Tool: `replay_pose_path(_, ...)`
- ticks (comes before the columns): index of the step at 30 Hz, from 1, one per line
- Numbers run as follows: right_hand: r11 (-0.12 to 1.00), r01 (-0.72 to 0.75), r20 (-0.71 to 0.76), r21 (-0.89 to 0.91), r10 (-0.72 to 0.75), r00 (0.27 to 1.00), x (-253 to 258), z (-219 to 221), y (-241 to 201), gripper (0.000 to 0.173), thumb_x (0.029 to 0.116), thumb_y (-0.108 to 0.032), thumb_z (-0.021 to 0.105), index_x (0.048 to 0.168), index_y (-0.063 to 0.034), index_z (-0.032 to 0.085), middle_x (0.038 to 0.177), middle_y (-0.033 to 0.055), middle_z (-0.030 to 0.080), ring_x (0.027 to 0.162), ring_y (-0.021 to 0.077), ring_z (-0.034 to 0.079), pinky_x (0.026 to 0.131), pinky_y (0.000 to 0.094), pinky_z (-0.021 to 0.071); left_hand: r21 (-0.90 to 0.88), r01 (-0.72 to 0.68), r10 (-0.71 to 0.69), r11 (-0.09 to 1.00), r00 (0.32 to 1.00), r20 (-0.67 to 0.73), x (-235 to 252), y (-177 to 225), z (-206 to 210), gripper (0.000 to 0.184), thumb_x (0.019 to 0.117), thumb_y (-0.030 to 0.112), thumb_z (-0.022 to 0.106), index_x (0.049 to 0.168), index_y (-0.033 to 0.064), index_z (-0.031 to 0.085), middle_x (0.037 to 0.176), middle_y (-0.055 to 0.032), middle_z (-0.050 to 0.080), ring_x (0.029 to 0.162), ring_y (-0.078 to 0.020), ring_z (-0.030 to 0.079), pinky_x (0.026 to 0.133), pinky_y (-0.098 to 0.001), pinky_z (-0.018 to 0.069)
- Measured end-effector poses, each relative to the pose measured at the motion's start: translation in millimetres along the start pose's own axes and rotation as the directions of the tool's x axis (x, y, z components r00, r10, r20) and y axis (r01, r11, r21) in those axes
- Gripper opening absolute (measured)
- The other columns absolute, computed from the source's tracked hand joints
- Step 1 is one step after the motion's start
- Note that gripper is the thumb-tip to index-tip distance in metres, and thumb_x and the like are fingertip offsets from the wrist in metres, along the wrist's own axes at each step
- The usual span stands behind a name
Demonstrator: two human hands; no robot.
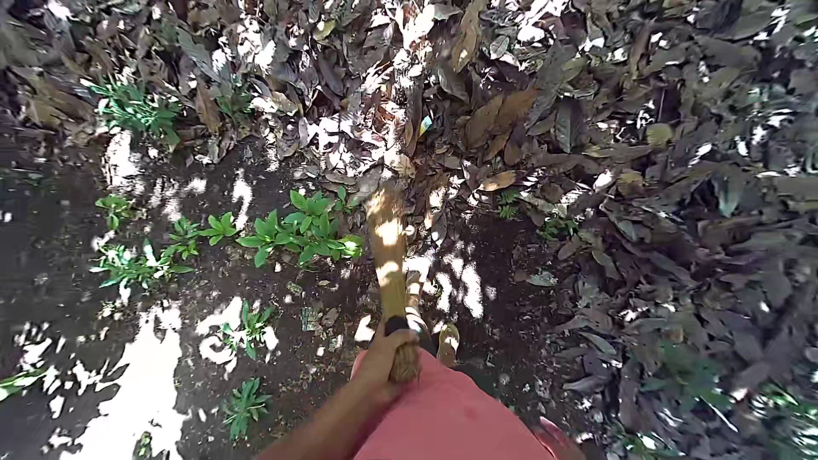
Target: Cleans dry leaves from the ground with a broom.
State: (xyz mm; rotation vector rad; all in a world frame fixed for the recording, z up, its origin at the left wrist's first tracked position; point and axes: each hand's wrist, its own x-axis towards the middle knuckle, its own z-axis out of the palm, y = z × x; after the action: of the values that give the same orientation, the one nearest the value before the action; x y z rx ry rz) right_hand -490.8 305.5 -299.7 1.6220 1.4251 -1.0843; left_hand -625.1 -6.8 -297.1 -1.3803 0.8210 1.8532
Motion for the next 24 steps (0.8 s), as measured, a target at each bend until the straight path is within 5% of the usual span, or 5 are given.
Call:
replay_pose_path(4,0.999,0.026,0.023,-0.027,-0.026,0.999,16.7,-0.2,13.9,0.048,0.1079,-0.013,0.049,0.152,0.0003,0.035,0.13,0.023,0.054,0.097,0.0171,0.063,0.084,0.0329,0.054,-0.355,0.163,-0.237,0.921,0.956,-0.174,-2.3,10.8,-41.7,0.015,0.1041,0.02,0.047,0.099,0.0074,0.054,0.076,-0.0062,0.062,0.06,-0.0129,0.064,0.052,-0.0245,0.0558)
replay_pose_path(10,0.999,0.044,-0.011,0.002,-0.044,0.999,25.8,-1.3,17.3,0.051,0.1066,-0.008,0.049,0.154,0.0015,0.032,0.134,0.028,0.053,0.1,0.024,0.064,0.085,0.0389,0.0542,-0.112,-0.086,0.086,0.99,0.996,-0.007,124.3,31.5,-10.0,0.008,0.1042,0.011,0.044,0.11,0.0073,0.05,0.076,-0.0047,0.058,0.06,-0.0127,0.059,0.055,-0.0265,0.0533)
replay_pose_path(14,0.994,0.099,-0.011,-0.049,-0.1,0.995,35.1,-8.9,12.9,0.051,0.1068,-0.01,0.048,0.153,0.0026,0.033,0.13,0.0266,0.055,0.096,0.021,0.064,0.083,0.0365,0.0547,0.148,-0.223,0.211,0.964,0.973,0.092,159.5,44.4,35.1,0.072,0.097,0.003,0.052,0.158,0.0151,0.018,0.098,-0.0129,0.059,0.075,-0.0201,0.064,0.067,-0.0362,0.0571)
replay_pose_path(21,0.988,0.126,0.023,-0.085,-0.125,0.992,38.0,-2.5,-0.3,0.048,0.1057,-0.009,0.05,0.149,0.0043,0.036,0.125,0.0243,0.056,0.091,0.0179,0.064,0.079,0.0339,0.0546,0.155,-0.169,0.167,0.973,0.986,0.021,53.7,-3.0,-30.7,0.092,0.0942,0.002,0.062,0.163,0.0211,0.003,0.102,-0.0149,0.061,0.069,-0.0206,0.065,0.06,-0.0353,0.0574)
replay_pose_path(24,0.989,0.137,0.037,-0.062,-0.135,0.99,44.8,-3.5,-1.4,0.047,0.1055,-0.01,0.051,0.148,0.0039,0.038,0.125,0.0245,0.057,0.091,0.0183,0.066,0.079,0.0343,0.0562,-0.072,-0.128,0.113,0.989,0.977,-0.18,29.3,-7.1,-28.6,0.071,0.0985,0.002,0.056,0.157,0.0166,0.018,0.094,-0.0136,0.061,0.066,-0.0205,0.065,0.057,-0.0335,0.0572)
